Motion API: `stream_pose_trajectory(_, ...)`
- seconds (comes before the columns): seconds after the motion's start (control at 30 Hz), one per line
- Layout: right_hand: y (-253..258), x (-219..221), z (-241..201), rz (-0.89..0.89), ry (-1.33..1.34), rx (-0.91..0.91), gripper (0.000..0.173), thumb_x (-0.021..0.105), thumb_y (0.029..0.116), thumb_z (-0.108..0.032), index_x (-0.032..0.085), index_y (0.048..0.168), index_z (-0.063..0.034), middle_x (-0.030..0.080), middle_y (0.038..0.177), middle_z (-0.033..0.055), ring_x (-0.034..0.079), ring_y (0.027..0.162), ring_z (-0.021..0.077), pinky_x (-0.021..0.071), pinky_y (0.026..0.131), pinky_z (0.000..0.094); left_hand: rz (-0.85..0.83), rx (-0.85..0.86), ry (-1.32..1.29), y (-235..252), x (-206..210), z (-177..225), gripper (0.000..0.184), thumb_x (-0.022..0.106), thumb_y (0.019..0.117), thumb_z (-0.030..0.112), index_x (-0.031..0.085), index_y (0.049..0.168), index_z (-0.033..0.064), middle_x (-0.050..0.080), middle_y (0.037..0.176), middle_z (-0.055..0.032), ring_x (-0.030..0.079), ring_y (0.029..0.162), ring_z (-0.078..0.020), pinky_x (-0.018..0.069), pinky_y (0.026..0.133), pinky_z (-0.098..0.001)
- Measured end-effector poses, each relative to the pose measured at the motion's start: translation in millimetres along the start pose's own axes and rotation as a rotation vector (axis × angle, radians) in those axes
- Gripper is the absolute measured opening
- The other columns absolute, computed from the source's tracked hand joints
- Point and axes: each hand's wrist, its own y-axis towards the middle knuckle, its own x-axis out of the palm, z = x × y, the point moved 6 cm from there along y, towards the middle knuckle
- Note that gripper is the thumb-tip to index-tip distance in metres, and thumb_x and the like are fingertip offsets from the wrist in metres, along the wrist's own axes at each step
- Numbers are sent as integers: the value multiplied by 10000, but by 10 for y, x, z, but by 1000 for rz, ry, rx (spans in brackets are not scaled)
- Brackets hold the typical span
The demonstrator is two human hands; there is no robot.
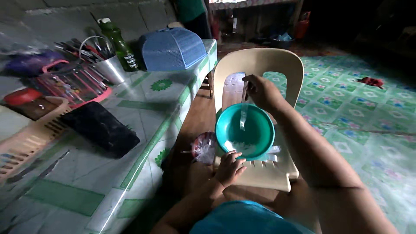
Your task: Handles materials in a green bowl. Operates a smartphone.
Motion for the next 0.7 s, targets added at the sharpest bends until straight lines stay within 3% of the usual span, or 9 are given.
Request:
stream_pose_trajectory(0.07,-14,17,26,99,-37,-47,354,574,975,-26,635,1323,-44,697,1146,180,676,1062,340,532,962,535,-5,-3,0,18,1,-1,228,643,976,381,709,1138,235,674,1251,-57,589,1253,-251,491,1035,-441)
stream_pose_trajectory(0.13,1,318,195,-79,-91,-3,354,551,994,-33,637,1336,-62,691,1184,201,668,1111,379,517,985,590,-36,-30,-30,31,-31,-7,230,645,974,364,730,1137,225,679,1263,-60,586,1266,-258,476,1049,-456)
stream_pose_trajectory(0.2,-14,513,299,-239,-19,37,350,536,1015,-14,614,1354,-53,684,1194,191,679,1085,341,529,974,545,-45,-67,-77,87,-108,-56,259,622,986,359,740,1155,204,678,1293,-77,577,1285,-280,437,1087,-482)
stream_pose_trajectory(0.3,-44,269,225,-123,89,32,351,550,1011,-7,606,1356,-28,685,1157,186,683,1027,302,545,938,499,13,-157,-131,389,-321,-164,276,639,975,299,744,1170,134,667,1311,-139,571,1294,-348,412,1109,-548)
stream_pose_trajectory(0.4,-128,14,68,103,55,-75,329,561,995,-13,634,1315,-8,692,1144,191,672,1067,329,531,976,513,121,-244,-197,743,-548,-292,310,623,980,267,720,1199,69,650,1311,-179,564,1286,-343,395,1123,-528)
stream_pose_trajectory(0.47,-172,165,83,-8,0,-45,320,564,1001,-40,643,1311,-26,695,1131,195,677,1055,353,532,964,563,134,-347,-266,937,-622,-361,358,631,982,269,695,1245,34,639,1335,-183,564,1292,-312,433,1107,-470)
stream_pose_trajectory(0.53,-214,438,147,-254,7,27,315,578,1009,-39,657,1313,-64,709,1135,175,697,1019,338,547,927,574,-9,-526,-362,1111,-634,-407,488,639,990,310,602,1385,28,568,1441,-176,515,1352,-289,420,1129,-428)
stream_pose_trajectory(0.6,-247,499,155,-269,59,36,297,600,1004,-27,663,1293,-55,718,1086,167,704,939,317,566,861,549,-216,-662,-478,1282,-606,-429,661,668,982,352,444,1528,54,470,1536,-175,449,1419,-286,389,1164,-435)
stream_pose_trajectory(0.7,-277,468,113,-246,132,13,299,623,997,-24,657,1293,-46,716,1073,157,701,899,283,576,838,511,-357,-679,-630,1419,-510,-399,740,686,977,330,355,1573,43,521,1508,-137,474,1408,-227,393,1166,-414)
